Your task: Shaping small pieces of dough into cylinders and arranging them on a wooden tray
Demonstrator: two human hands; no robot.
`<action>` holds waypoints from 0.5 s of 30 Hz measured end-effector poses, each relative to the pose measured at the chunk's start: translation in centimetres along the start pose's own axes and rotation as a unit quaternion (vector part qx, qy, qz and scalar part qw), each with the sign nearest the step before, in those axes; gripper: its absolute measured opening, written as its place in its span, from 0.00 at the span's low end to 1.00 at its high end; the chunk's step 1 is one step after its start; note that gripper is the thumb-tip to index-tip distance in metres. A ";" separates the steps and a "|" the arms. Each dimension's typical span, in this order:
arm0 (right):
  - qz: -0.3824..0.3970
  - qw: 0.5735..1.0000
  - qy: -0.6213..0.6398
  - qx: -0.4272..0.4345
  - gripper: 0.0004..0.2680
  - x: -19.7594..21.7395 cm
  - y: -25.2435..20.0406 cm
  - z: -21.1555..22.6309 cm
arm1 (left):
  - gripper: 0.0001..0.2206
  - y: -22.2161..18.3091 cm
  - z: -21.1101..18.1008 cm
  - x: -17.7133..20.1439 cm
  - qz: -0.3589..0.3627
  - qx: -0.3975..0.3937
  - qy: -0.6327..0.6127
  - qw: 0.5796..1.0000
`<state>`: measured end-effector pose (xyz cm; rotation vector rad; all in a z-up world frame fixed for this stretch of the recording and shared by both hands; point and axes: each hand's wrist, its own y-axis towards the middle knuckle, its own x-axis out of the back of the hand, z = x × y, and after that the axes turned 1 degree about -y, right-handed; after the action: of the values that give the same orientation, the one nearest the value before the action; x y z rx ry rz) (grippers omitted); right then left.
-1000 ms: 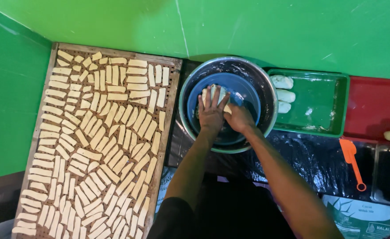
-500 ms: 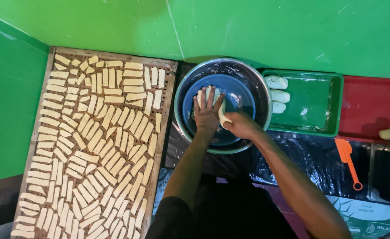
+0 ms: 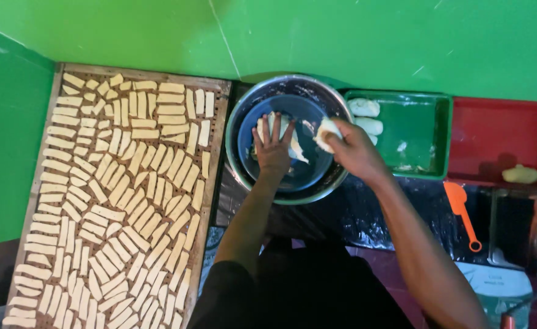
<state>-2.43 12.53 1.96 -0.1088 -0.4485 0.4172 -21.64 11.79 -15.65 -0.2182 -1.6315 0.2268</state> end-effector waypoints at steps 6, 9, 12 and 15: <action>-0.069 0.941 0.328 -0.042 0.17 -0.5 0.9 -2.5 | 0.38 -1.6 -0.6 1.0 -0.086 -0.031 -0.068 0.994; -0.072 0.866 0.493 -0.045 0.12 -1.1 -0.4 2.1 | 0.47 -1.5 -1.7 1.0 0.031 0.011 -0.256 0.966; -0.103 0.862 0.494 -0.054 0.08 -1.6 -1.4 1.7 | 0.34 -2.7 -4.1 1.3 -0.027 0.050 -0.566 0.822; -0.111 0.852 0.510 -0.049 0.06 -2.5 -2.5 1.8 | 0.21 -5.0 -7.1 4.7 -0.017 0.163 -0.937 0.307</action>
<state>-4.37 9.20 3.08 -0.3514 0.5741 0.0624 -14.89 8.39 -9.31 0.8579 -3.8548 1.0516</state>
